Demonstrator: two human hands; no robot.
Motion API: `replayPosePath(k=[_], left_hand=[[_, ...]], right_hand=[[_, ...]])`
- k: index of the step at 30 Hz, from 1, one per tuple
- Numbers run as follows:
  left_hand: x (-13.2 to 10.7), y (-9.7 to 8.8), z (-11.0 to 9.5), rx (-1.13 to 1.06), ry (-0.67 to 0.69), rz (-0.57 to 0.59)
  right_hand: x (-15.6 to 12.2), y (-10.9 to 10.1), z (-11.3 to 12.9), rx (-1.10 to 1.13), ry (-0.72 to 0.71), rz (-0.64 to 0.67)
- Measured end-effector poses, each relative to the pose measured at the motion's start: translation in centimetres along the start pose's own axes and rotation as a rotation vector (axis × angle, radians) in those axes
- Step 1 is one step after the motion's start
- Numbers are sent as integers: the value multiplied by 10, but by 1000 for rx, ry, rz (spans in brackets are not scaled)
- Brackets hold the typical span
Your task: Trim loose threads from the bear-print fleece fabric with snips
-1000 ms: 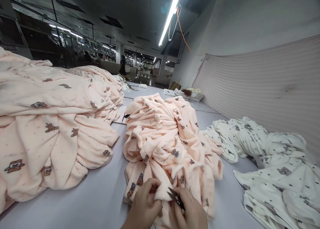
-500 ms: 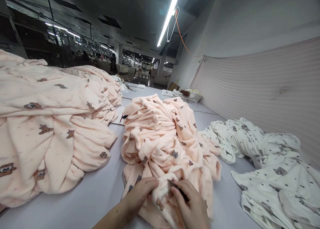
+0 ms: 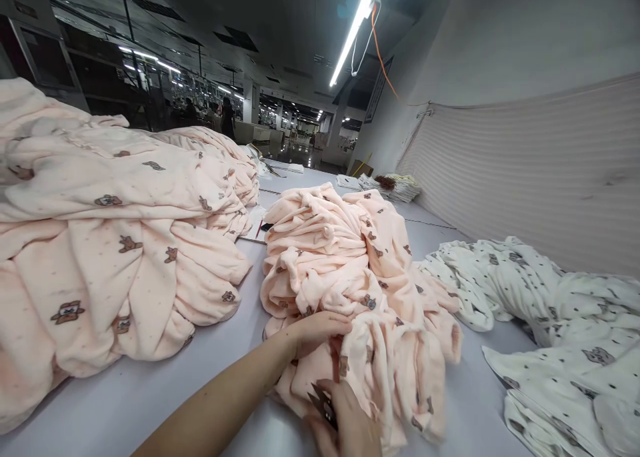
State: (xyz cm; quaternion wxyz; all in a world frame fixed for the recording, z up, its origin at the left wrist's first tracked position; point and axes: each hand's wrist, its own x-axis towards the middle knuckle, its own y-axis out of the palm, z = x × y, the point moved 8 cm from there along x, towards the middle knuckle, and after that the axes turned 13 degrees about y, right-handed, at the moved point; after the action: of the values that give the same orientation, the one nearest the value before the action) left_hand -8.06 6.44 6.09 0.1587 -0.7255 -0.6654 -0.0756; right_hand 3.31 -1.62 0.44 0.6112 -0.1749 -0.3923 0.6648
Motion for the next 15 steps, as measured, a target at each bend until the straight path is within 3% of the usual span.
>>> replayPosePath(k=[3,6,8,12,15], left_hand=[[-10,-6,6,-7,-21,71],[-43,-37,13,106,-37,-70],[-72,-47,21,213,-85,-127],[-106,-22,41,325,-146,-29],[-105,-5,53,244,-169,-101]], right_hand=[[13,9,-9,-15,44,3],[30,-3,-21,125,97,21],[37,-7,-26,166,132,57],[39,-4,-20,114,106,93],[37,-3,-13,-95,46,91]])
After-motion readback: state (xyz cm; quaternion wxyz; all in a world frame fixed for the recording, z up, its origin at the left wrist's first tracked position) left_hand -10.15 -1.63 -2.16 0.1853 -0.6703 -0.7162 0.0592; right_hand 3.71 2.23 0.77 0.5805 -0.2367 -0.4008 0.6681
